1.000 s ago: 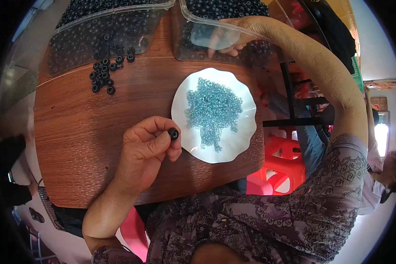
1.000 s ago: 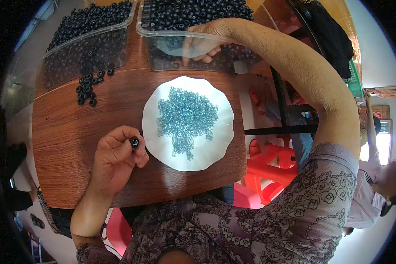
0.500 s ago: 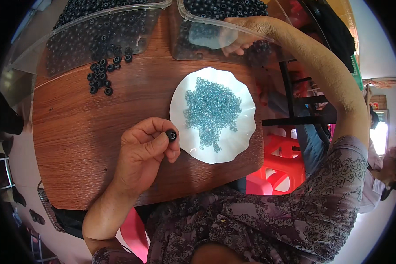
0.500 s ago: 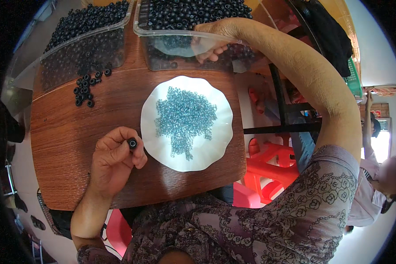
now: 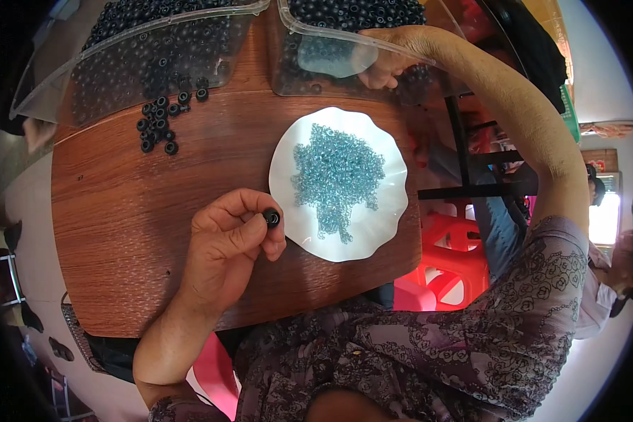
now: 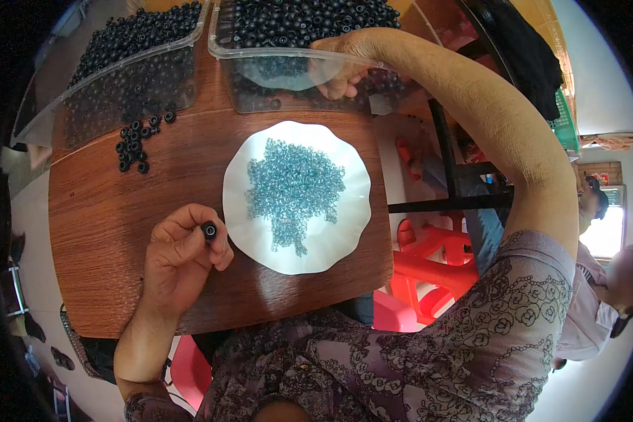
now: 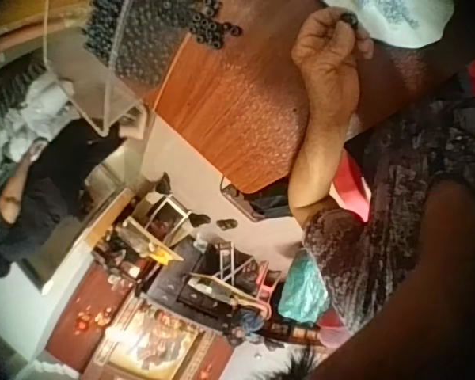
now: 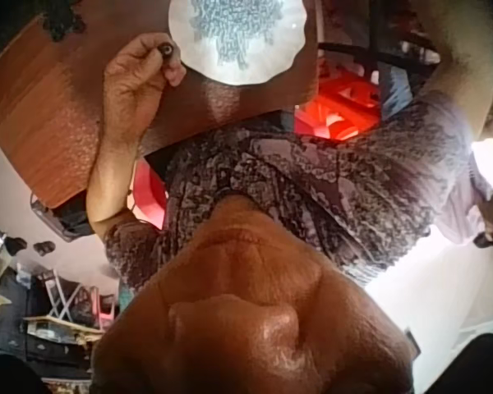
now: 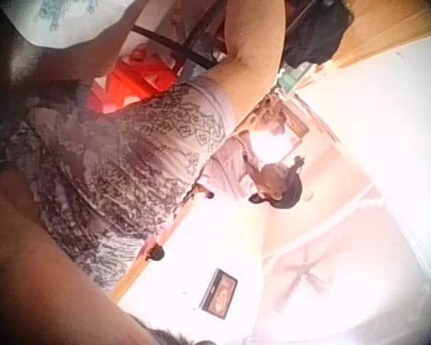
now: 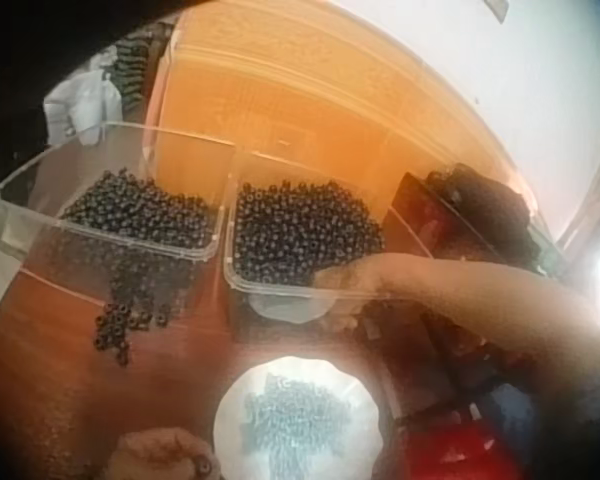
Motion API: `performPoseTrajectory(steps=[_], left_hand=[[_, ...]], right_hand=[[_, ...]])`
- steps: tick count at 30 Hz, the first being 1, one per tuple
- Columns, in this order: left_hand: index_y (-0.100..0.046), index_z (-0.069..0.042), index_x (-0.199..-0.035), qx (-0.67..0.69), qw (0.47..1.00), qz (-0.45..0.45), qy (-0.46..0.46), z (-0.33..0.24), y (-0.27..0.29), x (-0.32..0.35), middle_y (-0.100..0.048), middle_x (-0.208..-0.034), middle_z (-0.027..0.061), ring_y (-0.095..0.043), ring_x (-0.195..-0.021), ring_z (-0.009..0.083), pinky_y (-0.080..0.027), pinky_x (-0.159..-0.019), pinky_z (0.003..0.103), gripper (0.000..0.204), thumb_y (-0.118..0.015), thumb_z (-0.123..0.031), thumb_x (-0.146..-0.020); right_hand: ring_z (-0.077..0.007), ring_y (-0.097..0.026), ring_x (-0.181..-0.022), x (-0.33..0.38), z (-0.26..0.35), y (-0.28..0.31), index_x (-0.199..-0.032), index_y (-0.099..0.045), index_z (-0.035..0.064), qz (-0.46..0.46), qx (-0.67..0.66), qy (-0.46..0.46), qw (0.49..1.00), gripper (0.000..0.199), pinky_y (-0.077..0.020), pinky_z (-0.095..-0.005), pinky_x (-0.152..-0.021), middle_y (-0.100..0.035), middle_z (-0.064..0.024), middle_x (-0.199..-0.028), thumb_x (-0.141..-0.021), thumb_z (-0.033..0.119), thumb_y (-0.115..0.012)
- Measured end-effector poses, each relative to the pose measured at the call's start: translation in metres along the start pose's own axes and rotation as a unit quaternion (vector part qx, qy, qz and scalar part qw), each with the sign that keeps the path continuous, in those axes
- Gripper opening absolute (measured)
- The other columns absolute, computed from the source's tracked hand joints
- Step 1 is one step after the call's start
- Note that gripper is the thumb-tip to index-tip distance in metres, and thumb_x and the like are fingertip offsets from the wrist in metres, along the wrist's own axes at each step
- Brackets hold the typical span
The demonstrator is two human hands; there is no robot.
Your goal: Placing individual small blue beads into the center of black ring-like components at a desk.
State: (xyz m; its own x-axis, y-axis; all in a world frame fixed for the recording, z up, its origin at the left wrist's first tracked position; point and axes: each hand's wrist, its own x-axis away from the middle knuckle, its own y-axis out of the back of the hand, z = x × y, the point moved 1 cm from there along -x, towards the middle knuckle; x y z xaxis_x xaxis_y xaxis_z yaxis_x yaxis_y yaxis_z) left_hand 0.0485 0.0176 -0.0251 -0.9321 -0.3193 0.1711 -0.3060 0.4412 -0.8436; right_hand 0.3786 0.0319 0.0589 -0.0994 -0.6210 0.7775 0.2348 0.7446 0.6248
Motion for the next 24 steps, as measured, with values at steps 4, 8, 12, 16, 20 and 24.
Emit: performPoseTrajectory(steps=[4,8,12,16,20,24], left_hand=[[-0.057,0.003,-0.099,-0.002,1.000,0.006,0.002,0.000,-0.001,-0.001,-0.060,-0.080,0.0080,-0.053,-0.068,0.0133,-0.043,-0.064,0.026,0.019,-0.059,-0.011,-0.087],[-0.057,0.004,-0.098,-0.002,1.000,-0.001,-0.003,0.000,-0.001,0.000,-0.060,-0.080,0.0080,-0.053,-0.068,0.0133,-0.043,-0.064,0.026,0.019,-0.059,-0.011,-0.087],[-0.057,0.004,-0.098,-0.001,1.000,0.002,-0.005,-0.001,-0.001,0.000,-0.060,-0.080,0.0080,-0.053,-0.068,0.0133,-0.043,-0.063,0.026,0.019,-0.059,-0.011,-0.087],[-0.057,0.004,-0.099,-0.003,1.000,0.006,-0.003,0.000,-0.001,-0.001,-0.060,-0.079,0.0080,-0.053,-0.068,0.0133,-0.043,-0.063,0.025,0.019,-0.059,-0.011,-0.087],[-0.057,0.004,-0.099,-0.005,1.000,0.006,-0.012,-0.001,0.000,0.000,-0.060,-0.079,0.0082,-0.053,-0.068,0.0133,-0.043,-0.063,0.025,0.020,-0.059,-0.011,-0.087],[-0.057,0.004,-0.099,-0.002,1.000,0.005,-0.007,-0.001,-0.001,0.001,-0.060,-0.079,0.0086,-0.054,-0.067,0.0135,-0.043,-0.063,0.025,0.020,-0.059,-0.012,-0.087]], right_hand=[[-0.0088,-0.046,-0.039,0.005,-0.003,-0.001,-0.076,-0.063,0.0028,-0.014,-0.012,0.014,1.000,0.013,-0.0342,-0.0226,-0.034,-0.058,-0.0069,-0.053,-0.064,0.008,-0.063],[-0.0106,-0.050,-0.045,0.002,-0.004,0.001,-0.086,-0.066,0.0016,-0.047,-0.070,0.041,0.996,0.025,-0.0370,-0.0256,-0.042,-0.056,-0.0037,-0.055,-0.063,0.012,-0.065],[-0.0079,-0.051,-0.046,0.008,0.008,0.003,-0.100,-0.068,0.0038,-0.049,-0.165,0.092,0.981,0.031,-0.0367,-0.0242,-0.042,-0.055,0.0010,-0.053,-0.072,0.015,-0.064],[-0.0083,-0.045,-0.042,0.003,0.022,0.007,-0.112,-0.065,0.0130,-0.064,-0.175,0.105,0.977,0.040,-0.0315,-0.0238,-0.035,-0.054,-0.0043,-0.054,-0.075,0.007,-0.052],[-0.0093,-0.048,-0.046,-0.008,0.040,0.009,-0.118,-0.062,0.0160,-0.039,-0.056,0.091,0.994,0.047,-0.0360,-0.0241,-0.040,-0.054,-0.0044,-0.057,-0.075,0.006,-0.046],[-0.0104,-0.050,-0.049,-0.004,0.046,0.011,-0.119,-0.061,0.0145,-0.021,0.001,0.028,0.999,0.048,-0.0393,-0.0249,-0.043,-0.057,-0.0051,-0.059,-0.074,0.007,-0.046]])
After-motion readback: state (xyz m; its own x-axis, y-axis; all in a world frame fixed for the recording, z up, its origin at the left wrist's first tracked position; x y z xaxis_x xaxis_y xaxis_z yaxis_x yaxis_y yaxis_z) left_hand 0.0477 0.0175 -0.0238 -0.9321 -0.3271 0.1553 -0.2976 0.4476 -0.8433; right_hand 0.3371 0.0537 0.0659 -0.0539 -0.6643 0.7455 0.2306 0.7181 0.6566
